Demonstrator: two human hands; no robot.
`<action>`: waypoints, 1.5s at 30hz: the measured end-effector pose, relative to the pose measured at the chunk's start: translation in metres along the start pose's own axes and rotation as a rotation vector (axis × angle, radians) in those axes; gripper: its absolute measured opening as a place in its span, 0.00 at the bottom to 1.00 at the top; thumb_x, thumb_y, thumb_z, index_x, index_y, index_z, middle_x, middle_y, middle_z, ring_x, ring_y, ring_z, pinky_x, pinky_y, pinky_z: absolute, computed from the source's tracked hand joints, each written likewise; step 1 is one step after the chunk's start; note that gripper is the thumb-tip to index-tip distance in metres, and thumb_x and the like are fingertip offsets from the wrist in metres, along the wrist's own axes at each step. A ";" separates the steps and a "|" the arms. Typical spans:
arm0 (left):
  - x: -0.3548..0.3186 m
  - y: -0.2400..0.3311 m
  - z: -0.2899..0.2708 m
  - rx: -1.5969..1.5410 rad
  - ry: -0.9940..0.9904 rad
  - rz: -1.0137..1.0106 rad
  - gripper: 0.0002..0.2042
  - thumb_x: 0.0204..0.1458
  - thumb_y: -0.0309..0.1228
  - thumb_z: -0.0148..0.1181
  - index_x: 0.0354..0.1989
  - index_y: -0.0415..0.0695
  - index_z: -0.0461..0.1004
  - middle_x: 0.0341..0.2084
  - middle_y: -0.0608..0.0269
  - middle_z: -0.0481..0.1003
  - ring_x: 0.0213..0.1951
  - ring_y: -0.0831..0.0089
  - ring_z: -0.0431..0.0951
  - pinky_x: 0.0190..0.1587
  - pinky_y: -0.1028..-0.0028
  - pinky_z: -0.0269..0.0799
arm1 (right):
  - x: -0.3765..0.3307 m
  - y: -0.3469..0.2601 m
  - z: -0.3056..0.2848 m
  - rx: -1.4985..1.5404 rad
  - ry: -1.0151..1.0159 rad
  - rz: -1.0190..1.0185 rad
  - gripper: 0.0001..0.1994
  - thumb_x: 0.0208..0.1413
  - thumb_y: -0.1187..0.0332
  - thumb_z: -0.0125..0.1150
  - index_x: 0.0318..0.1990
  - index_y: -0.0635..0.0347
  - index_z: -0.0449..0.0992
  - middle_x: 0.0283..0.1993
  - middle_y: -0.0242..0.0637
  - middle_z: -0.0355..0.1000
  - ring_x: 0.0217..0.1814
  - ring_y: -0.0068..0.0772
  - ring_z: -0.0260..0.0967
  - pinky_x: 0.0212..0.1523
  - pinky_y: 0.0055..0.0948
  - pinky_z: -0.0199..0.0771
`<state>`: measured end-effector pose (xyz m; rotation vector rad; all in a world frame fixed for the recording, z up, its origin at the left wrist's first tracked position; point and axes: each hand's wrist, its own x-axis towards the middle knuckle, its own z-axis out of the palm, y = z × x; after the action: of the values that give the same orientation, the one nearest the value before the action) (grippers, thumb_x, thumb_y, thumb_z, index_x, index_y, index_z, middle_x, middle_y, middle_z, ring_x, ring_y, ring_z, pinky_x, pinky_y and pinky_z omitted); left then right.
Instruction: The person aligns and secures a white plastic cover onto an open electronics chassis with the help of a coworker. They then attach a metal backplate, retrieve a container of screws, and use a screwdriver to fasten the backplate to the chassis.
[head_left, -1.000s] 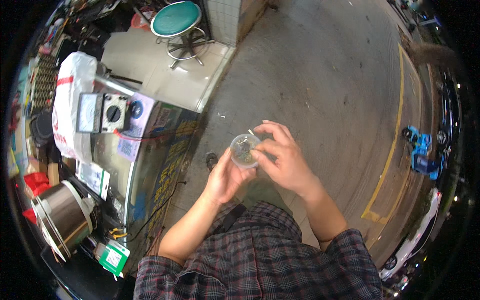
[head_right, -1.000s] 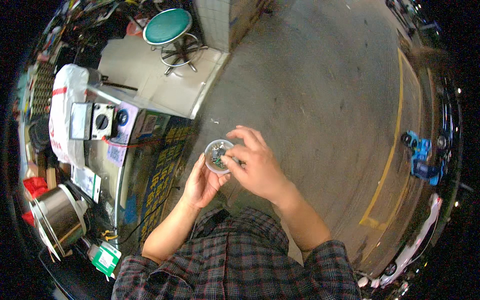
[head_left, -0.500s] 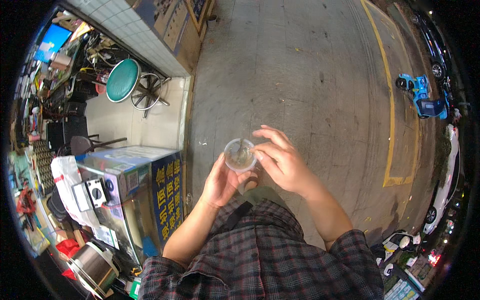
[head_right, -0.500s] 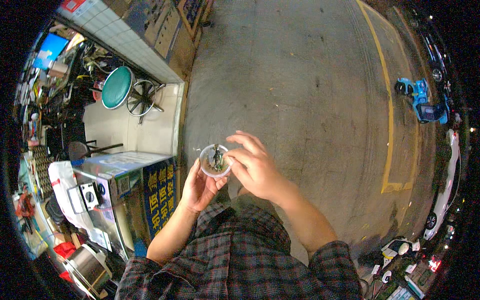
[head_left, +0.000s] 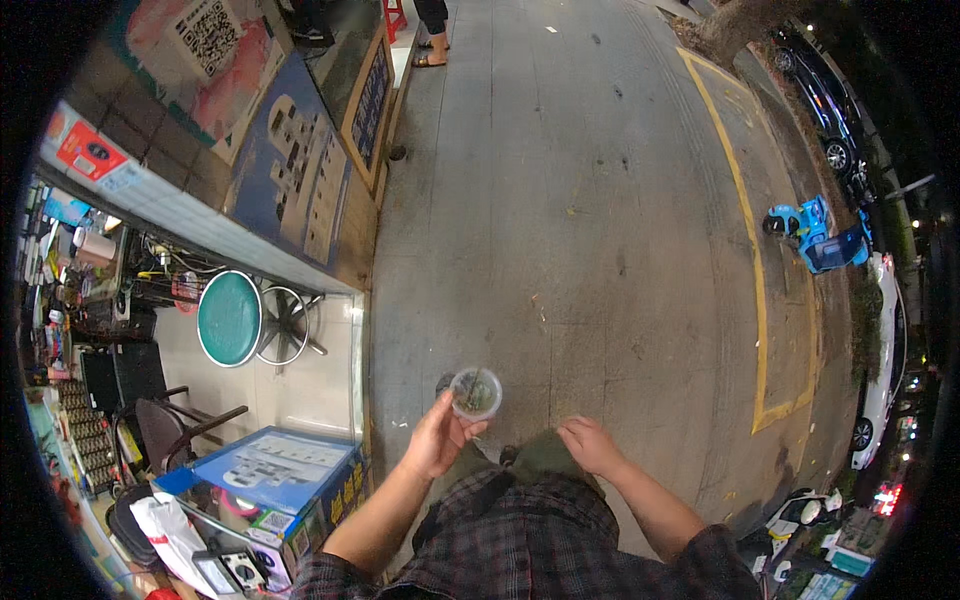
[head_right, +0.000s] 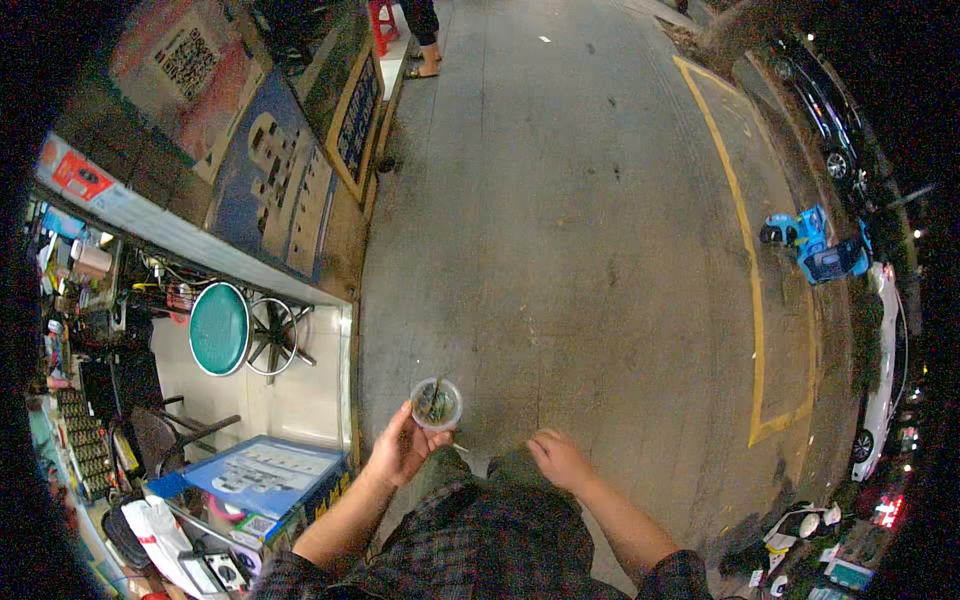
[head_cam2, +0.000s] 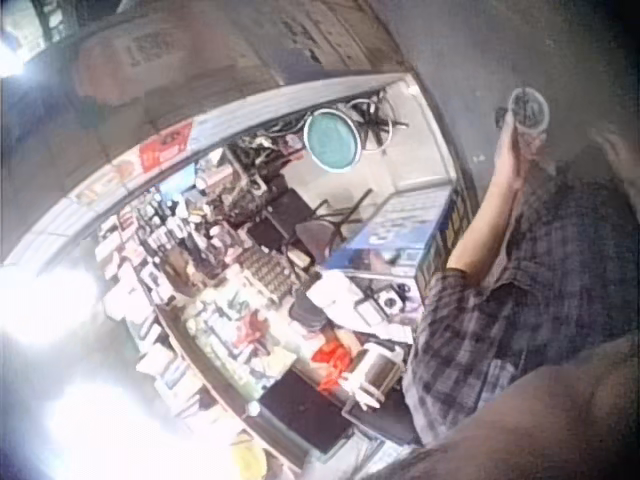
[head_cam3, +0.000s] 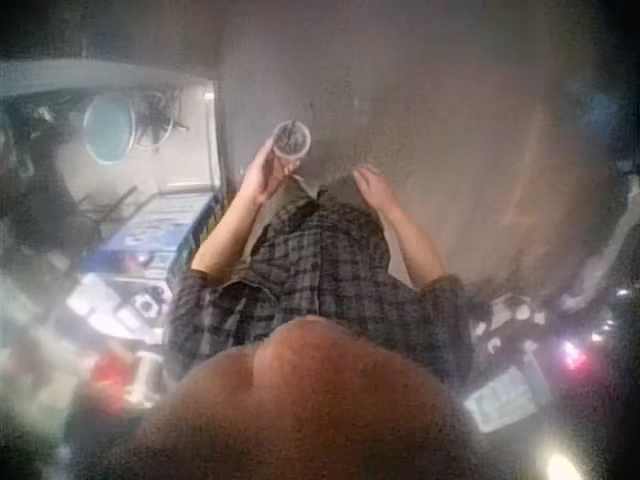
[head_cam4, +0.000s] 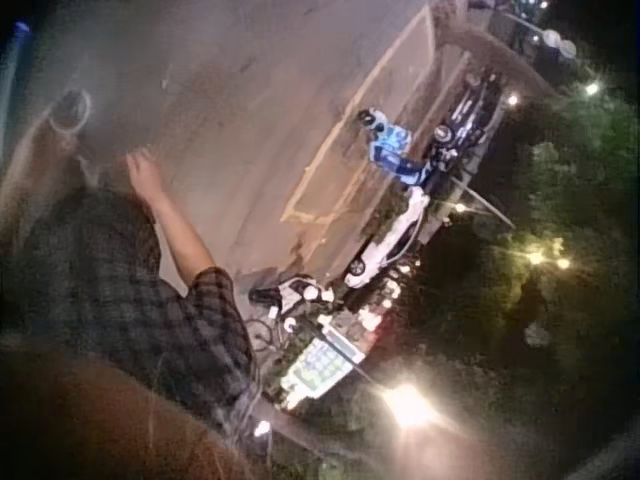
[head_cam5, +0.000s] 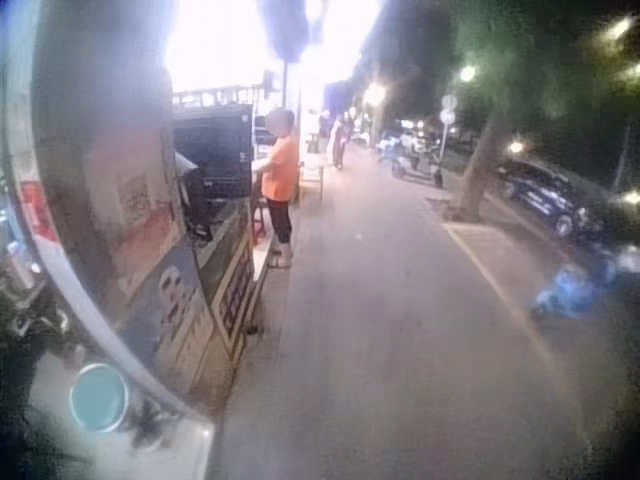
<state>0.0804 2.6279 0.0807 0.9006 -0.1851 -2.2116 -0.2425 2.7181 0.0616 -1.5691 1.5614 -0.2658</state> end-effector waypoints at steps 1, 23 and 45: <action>0.013 0.014 -0.007 -0.003 -0.039 -0.037 0.33 0.70 0.55 0.52 0.73 0.42 0.60 0.66 0.54 0.70 0.63 0.62 0.75 0.63 0.61 0.74 | 0.005 0.038 0.008 -0.069 0.032 0.152 0.19 0.72 0.59 0.52 0.48 0.68 0.81 0.53 0.54 0.77 0.57 0.58 0.75 0.58 0.46 0.75; 0.492 0.291 0.200 0.040 0.128 0.089 0.29 0.72 0.52 0.48 0.74 0.47 0.61 0.67 0.59 0.70 0.65 0.61 0.73 0.65 0.61 0.71 | 0.558 0.032 -0.433 0.246 0.374 -0.003 0.14 0.69 0.62 0.59 0.52 0.63 0.79 0.54 0.49 0.77 0.59 0.55 0.75 0.61 0.45 0.74; 1.058 0.725 0.328 0.079 0.140 0.189 0.26 0.72 0.47 0.50 0.74 0.48 0.64 0.70 0.59 0.70 0.67 0.60 0.74 0.69 0.54 0.67 | 1.097 -0.205 -1.014 0.266 0.759 -1.234 0.14 0.62 0.68 0.59 0.53 0.61 0.77 0.51 0.44 0.76 0.54 0.44 0.74 0.57 0.40 0.74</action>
<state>-0.2332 1.3435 0.0184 1.0331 -0.2811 -1.9712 -0.5933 1.2784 0.3410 -2.1315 0.7272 -1.8131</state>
